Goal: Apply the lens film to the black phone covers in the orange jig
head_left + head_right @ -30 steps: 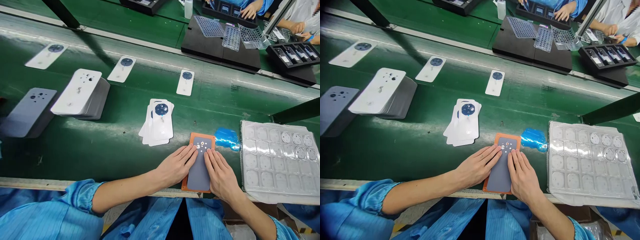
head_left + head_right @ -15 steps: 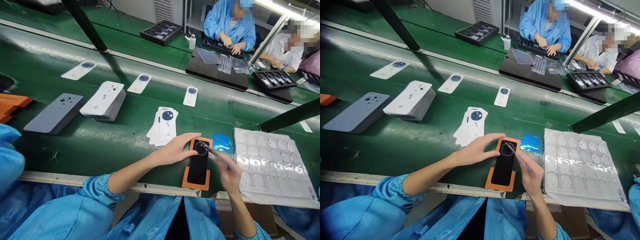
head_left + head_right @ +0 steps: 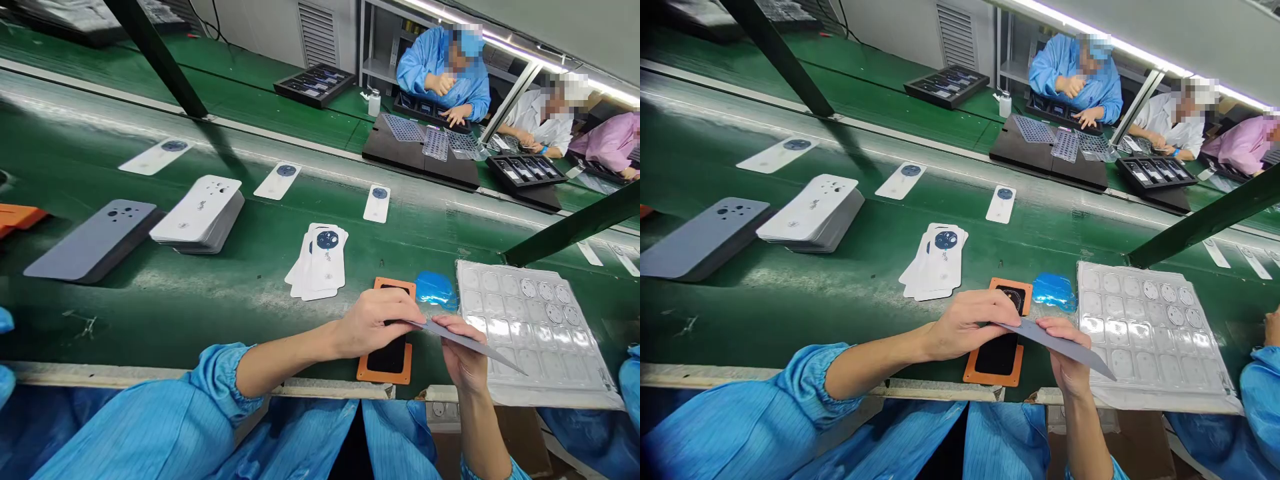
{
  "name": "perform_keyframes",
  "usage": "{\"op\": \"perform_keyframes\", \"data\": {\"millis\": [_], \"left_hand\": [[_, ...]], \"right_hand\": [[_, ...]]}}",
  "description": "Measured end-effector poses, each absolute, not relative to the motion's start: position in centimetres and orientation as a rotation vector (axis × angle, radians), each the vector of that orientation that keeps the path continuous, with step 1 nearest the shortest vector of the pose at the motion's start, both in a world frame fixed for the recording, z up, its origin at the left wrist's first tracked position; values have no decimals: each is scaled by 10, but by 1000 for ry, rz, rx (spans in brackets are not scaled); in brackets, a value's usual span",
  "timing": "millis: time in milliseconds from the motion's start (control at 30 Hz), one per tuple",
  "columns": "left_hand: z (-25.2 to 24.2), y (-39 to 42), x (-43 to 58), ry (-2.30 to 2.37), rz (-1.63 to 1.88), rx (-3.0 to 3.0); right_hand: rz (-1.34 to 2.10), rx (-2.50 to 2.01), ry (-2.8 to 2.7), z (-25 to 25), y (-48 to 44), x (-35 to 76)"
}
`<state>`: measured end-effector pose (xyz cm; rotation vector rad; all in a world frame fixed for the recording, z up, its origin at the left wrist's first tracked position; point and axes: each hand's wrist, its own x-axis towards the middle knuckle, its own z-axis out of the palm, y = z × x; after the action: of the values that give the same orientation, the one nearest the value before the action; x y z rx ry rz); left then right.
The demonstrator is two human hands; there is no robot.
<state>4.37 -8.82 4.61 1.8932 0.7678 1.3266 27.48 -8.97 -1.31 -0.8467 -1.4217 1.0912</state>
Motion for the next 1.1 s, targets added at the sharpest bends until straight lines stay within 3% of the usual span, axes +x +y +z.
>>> {"op": "perform_keyframes", "data": {"millis": [100, 200, 300, 400, 733, 933, 1100], "left_hand": [[45, -85, 42, 855, 1253, 1682], [36, -75, 42, 899, 1140, 1072], [24, -63, 42, 748, 1020, 527], [17, -59, 43, 645, 974, 346], [26, -65, 50, 873, 1236, 703], [14, -53, 48, 924, 1170, 854], [26, -14, 44, 902, 1318, 881]], "right_hand": [[1075, -892, -1465, -12, -90, 274], [1173, -932, -1485, -3, -91, 271], [1339, -889, -1505, 13, -91, 261], [1408, -932, -1442, 27, -88, 247], [1273, -1140, -1256, 22, -71, 217], [1248, -1151, -1198, -6, -55, 216], [1230, -1055, -1173, 14, 1, 208]]}}
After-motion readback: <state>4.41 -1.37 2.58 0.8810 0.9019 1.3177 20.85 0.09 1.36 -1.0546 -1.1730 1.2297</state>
